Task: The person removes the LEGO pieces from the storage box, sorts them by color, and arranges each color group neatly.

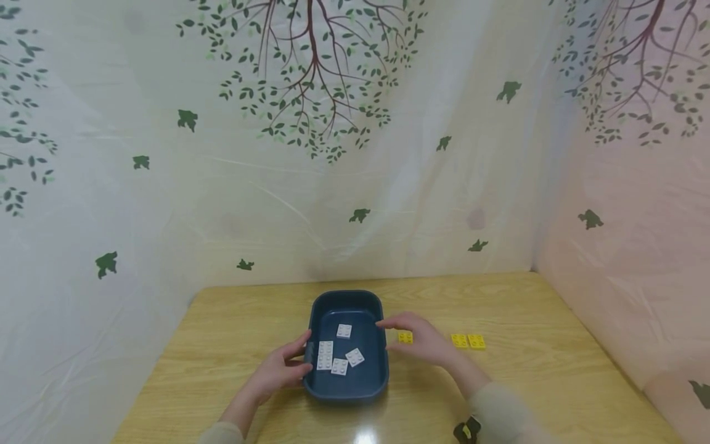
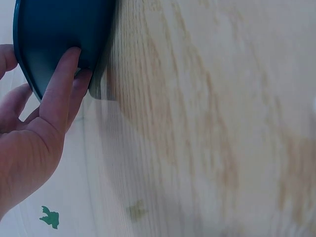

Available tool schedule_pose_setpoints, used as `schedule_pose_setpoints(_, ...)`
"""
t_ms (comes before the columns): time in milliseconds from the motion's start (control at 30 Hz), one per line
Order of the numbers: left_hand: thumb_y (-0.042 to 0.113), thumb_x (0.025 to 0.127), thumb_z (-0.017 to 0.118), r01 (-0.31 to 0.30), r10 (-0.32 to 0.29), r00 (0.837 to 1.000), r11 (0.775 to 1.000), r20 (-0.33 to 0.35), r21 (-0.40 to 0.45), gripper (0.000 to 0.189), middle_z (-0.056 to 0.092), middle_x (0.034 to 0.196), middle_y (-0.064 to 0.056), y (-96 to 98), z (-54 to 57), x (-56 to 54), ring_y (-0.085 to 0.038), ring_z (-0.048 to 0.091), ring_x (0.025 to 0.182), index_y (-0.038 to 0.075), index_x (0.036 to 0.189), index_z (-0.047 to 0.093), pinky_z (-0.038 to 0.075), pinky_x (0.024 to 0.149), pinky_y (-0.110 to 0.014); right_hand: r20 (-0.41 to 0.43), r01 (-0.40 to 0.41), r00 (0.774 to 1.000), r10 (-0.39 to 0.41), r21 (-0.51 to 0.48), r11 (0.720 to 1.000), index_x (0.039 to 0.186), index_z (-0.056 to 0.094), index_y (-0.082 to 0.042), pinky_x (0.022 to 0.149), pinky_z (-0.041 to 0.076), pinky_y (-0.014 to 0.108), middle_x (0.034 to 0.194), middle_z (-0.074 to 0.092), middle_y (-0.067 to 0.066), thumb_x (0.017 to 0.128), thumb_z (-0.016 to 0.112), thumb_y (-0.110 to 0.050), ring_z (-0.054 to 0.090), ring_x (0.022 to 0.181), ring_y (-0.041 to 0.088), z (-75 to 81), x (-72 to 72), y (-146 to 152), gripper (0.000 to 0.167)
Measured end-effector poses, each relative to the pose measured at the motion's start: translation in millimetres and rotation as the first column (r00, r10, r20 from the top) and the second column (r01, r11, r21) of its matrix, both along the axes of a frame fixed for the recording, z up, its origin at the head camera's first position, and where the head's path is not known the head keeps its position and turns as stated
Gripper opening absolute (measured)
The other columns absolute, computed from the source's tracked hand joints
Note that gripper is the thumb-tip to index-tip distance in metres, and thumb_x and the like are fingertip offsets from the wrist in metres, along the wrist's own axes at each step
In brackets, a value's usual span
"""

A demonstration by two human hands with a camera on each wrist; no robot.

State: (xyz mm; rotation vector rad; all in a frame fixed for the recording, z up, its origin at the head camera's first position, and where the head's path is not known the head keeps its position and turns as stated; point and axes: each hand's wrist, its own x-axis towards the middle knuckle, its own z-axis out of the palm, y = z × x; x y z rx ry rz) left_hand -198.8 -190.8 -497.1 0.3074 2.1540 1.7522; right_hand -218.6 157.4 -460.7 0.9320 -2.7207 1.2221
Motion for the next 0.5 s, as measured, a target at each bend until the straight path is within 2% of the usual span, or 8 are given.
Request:
schedule_pose_setpoints(267,0.007,0.092,0.069,-0.006,0.006,1.0,1.0,-0.009,-0.006,0.073,0.031,0.151,-0.033,0.8,-1.3,0.1,-0.049,0.05,0.124,0.01,0.155,0.033,0.059,0.081,-0.046,-0.076,-0.126,0.989,0.129,0.046,0.991,0.126,0.068,-0.016,0.103,0.045,0.046,0.125,0.066,-0.002,0.087,0.077,-0.029,0.057,0.117,0.02,1.3,-6.1,-36.5,0.042)
schedule_pose_setpoints(367,0.007,0.092,0.069,-0.005,0.005,1.0,1.0,-0.018,-0.01,0.072,0.032,0.151,-0.034,0.8,-1.8,-0.1,-0.049,0.05,0.124,0.01,0.155,0.033,0.059,0.081,-0.045,-0.075,-0.158,0.984,0.162,0.055,0.986,0.126,0.068,-0.013,0.104,0.045,0.043,0.124,0.066,0.0,0.086,0.079,-0.026,0.057,0.116,0.019,-0.8,-7.8,-48.6,0.044)
schedule_pose_setpoints(500,0.007,0.092,0.069,-0.002,0.002,1.0,1.0,-0.025,-0.006,0.072,0.032,0.151,-0.034,0.5,-2.6,-0.9,-0.049,0.049,0.124,0.01,0.155,0.033,0.059,0.081,-0.045,-0.03,-0.166,0.985,0.168,0.071,0.984,0.128,0.067,-0.012,0.107,0.042,0.043,0.126,0.065,0.002,0.085,0.079,-0.023,0.055,0.119,0.02,-0.5,-6.4,-64.2,0.045)
